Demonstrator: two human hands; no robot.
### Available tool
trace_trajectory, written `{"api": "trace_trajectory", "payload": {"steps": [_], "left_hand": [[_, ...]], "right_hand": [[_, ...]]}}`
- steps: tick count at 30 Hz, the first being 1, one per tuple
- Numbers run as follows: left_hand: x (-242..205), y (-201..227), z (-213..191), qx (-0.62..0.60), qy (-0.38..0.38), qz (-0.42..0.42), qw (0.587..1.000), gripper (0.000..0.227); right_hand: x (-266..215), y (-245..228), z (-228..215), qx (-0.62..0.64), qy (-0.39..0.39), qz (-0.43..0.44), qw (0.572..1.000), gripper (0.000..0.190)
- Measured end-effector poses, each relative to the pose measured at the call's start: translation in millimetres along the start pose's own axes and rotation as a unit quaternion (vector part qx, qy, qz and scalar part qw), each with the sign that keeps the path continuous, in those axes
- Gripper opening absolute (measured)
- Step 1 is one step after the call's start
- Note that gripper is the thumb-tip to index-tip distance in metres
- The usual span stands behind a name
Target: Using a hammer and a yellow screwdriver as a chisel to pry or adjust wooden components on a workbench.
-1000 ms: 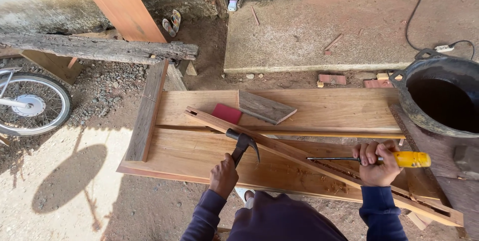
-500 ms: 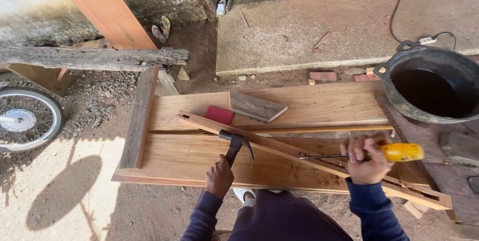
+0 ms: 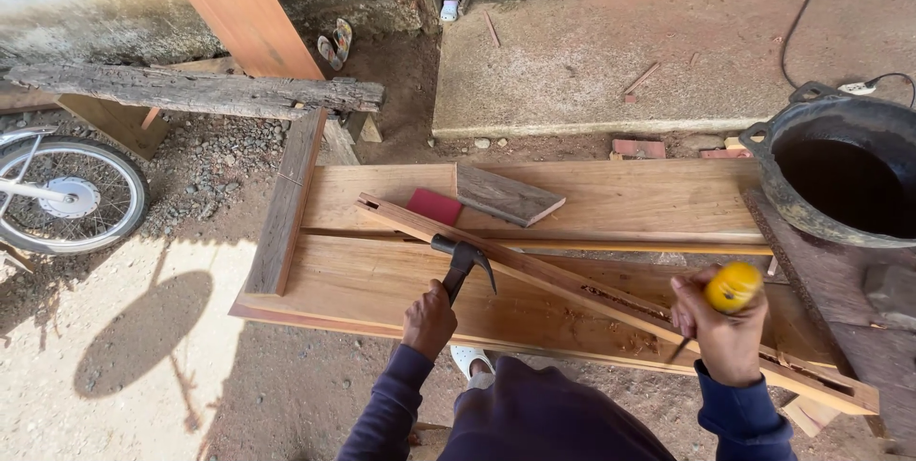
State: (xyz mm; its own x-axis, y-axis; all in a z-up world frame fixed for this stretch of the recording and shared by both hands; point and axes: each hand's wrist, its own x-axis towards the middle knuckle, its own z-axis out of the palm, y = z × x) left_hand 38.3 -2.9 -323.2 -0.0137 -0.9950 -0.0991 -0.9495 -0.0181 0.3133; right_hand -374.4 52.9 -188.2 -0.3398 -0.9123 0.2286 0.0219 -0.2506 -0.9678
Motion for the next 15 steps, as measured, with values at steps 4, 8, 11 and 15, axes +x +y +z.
{"api": "trace_trajectory", "payload": {"steps": [4,8,11,15], "left_hand": [[-4.6,2.7,3.5,-0.009,0.015,-0.002,1.0,0.021],[-9.7,9.3,-2.6,-0.055,-0.005,-0.033,0.998,0.028],[-11.7,9.0,-4.4,-0.066,-0.01,-0.04,0.997,0.031],[-11.5,-5.8,0.3,-0.029,-0.074,-0.037,0.996,0.04]], "right_hand": [[-3.6,-2.1,1.6,-0.221,-0.152,0.03,0.963,0.014],[-20.5,2.7,33.4,-0.47,-0.257,0.006,0.844,0.036],[-35.9,22.5,54.2,-0.483,-0.248,-0.001,0.84,0.034],[-46.5,37.5,84.7,-0.521,-0.276,0.033,0.807,0.049]]}}
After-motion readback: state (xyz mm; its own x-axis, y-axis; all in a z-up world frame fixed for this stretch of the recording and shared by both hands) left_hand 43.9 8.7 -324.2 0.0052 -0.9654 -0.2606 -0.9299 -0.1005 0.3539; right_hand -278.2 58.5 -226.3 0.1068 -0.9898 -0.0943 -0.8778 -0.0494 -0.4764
